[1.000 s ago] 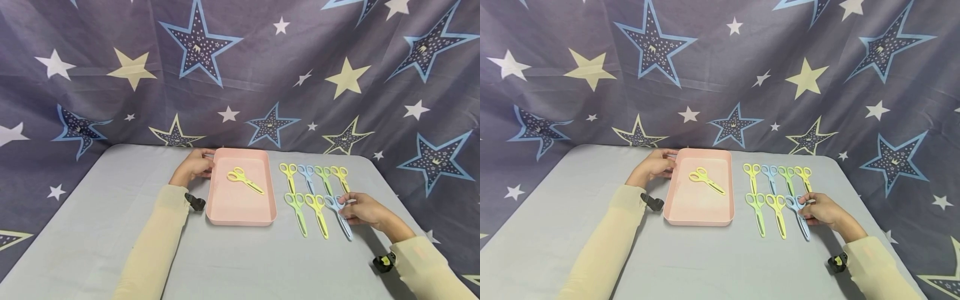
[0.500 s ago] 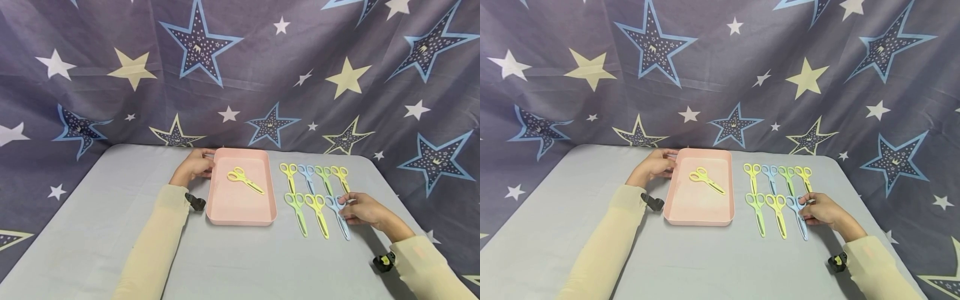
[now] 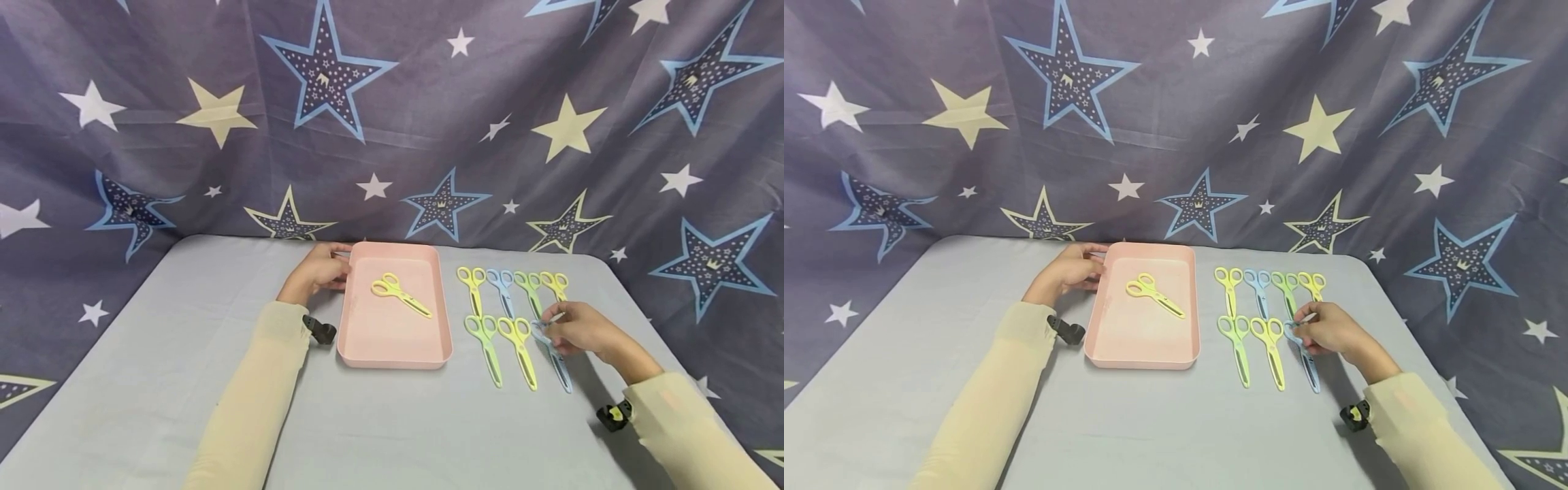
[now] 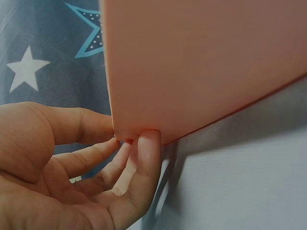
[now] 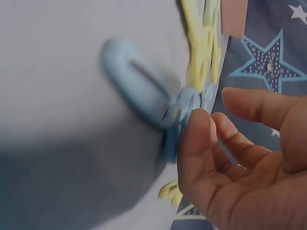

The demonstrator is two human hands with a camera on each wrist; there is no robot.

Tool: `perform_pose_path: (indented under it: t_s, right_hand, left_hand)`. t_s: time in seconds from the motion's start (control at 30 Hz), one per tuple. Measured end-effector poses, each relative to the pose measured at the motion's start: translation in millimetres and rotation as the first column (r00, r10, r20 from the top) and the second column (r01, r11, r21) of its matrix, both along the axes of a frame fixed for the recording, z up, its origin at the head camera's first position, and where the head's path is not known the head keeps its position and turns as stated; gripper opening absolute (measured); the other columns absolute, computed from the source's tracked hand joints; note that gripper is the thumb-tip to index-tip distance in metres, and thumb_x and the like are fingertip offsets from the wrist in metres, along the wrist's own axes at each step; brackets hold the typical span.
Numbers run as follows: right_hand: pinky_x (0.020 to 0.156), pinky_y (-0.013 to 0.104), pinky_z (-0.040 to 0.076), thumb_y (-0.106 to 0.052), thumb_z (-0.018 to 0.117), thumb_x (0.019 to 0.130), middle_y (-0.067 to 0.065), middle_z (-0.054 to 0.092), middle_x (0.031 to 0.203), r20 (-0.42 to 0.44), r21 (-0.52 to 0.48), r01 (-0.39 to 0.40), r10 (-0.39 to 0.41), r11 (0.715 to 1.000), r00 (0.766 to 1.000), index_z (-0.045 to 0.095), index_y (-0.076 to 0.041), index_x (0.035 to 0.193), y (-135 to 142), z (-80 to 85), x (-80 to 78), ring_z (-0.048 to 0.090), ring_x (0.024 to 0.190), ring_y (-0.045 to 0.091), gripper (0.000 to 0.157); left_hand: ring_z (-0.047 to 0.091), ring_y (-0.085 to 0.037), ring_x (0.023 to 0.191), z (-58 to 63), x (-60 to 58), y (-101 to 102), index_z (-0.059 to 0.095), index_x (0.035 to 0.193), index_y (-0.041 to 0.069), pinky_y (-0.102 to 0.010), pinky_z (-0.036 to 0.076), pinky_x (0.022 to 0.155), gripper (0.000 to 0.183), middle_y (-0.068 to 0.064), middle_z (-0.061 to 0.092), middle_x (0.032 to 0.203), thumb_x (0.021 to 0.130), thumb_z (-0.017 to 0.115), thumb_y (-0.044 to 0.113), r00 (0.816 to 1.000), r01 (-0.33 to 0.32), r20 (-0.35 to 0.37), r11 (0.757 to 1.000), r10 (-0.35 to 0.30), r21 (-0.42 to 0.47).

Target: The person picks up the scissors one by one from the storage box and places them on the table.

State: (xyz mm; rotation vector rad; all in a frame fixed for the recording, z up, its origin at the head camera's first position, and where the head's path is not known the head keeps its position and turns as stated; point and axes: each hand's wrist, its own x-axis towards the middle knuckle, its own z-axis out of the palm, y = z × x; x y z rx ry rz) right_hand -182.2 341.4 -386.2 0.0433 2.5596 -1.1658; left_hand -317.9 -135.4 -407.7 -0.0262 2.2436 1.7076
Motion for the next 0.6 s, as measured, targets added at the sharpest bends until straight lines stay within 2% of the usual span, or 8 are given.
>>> perform_pose_path:
  t_s: [0.2,0.37,0.6]
  right_hand:
    - [0.059,0.031,0.055,-0.015,0.062,0.100,0.009,0.061,0.079,-0.027,-0.015,-0.041,0.041,0.999,0.999,0.056,0.006,0.119,-26.9,7.7,-8.3,0.058,0.069,0.019,0.028]
    - [0.058,0.034,0.052,-0.014,0.061,0.101,0.013,0.060,0.079,-0.050,-0.047,-0.078,0.075,0.996,0.996,0.057,0.005,0.118,-56.3,14.4,-19.4,0.054,0.065,0.020,0.025]
    - [0.063,0.039,0.057,-0.013,0.063,0.100,0.020,0.064,0.092,-0.114,-0.021,-0.139,0.136,0.990,0.984,0.060,0.002,0.113,-98.0,21.7,-35.4,0.060,0.070,0.025,0.021]
  left_hand:
    - [0.065,-0.027,0.096,0.7,0.7,0.7,0.043,0.152,0.004,-0.031,0.061,0.069,0.061,-0.023,0.056,0.134,0.094,0.056,-0.005,1.000,0.001,0.006,1.000,-0.001,-0.010]
    - [0.065,-0.026,0.095,1.6,1.7,0.4,0.043,0.153,0.005,-0.031,0.061,0.069,0.062,-0.023,0.055,0.136,0.094,0.056,-0.005,1.000,-0.002,0.009,1.000,0.002,-0.007]
    - [0.065,-0.024,0.091,1.1,0.5,1.3,0.043,0.153,0.004,-0.031,0.061,0.069,0.062,-0.024,0.056,0.134,0.093,0.056,-0.006,1.000,-0.005,0.004,1.000,0.005,0.003]
